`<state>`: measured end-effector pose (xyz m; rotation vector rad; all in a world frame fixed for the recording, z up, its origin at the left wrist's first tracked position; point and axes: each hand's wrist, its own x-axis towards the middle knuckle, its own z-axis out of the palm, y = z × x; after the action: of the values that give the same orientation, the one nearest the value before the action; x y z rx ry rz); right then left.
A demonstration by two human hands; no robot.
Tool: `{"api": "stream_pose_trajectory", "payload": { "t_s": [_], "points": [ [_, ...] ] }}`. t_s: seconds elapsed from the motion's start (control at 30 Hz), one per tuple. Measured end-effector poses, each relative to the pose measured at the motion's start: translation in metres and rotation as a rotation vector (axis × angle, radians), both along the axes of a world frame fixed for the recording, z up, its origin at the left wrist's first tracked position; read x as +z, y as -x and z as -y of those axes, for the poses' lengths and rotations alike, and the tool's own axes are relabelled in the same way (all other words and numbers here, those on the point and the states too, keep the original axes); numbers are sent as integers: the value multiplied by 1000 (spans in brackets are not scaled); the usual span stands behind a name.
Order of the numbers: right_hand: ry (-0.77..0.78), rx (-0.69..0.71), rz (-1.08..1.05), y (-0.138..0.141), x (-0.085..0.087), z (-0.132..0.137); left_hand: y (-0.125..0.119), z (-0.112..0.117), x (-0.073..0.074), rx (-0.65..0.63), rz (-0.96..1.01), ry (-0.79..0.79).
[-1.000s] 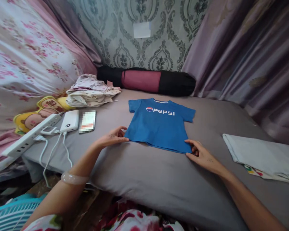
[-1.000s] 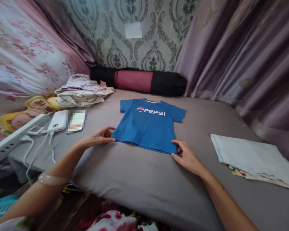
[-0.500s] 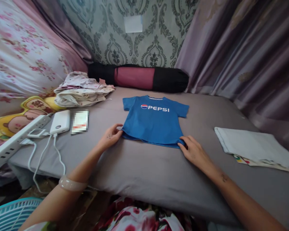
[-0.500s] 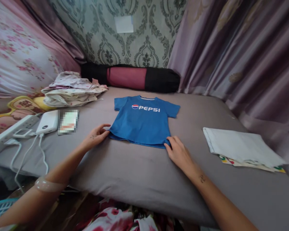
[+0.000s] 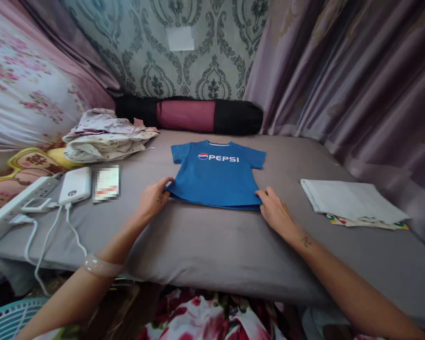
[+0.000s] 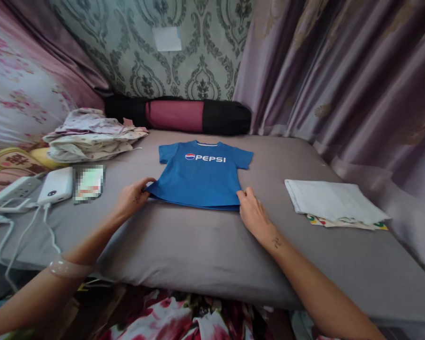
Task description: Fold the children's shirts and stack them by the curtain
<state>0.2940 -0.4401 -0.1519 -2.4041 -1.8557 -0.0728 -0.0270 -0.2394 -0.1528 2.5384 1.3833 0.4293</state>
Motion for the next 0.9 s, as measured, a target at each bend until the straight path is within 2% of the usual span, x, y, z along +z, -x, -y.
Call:
{"api": "stream_pose_trajectory", "payload": {
  "t_s": [0.1, 0.23, 0.4, 0.53, 0.77, 0.9],
  "points": [
    [17, 35, -8, -4, 3, 5, 14, -1, 5, -69, -84, -50],
    [79, 89, 4, -4, 4, 6, 21, 0, 2, -174, -205, -86],
    [105, 216, 10, -6, 9, 7, 21, -3, -1, -309, -166, -98],
    [103, 327, -62, -11, 12, 14, 25, -5, 0, -396, -171, -69],
    [134, 351, -181, -15, 16, 22, 34, -7, 3, -469, -206, -31],
    [166, 355, -232, -19, 24, 22, 38, -9, 12, -519, -250, -4]
  ]
}}
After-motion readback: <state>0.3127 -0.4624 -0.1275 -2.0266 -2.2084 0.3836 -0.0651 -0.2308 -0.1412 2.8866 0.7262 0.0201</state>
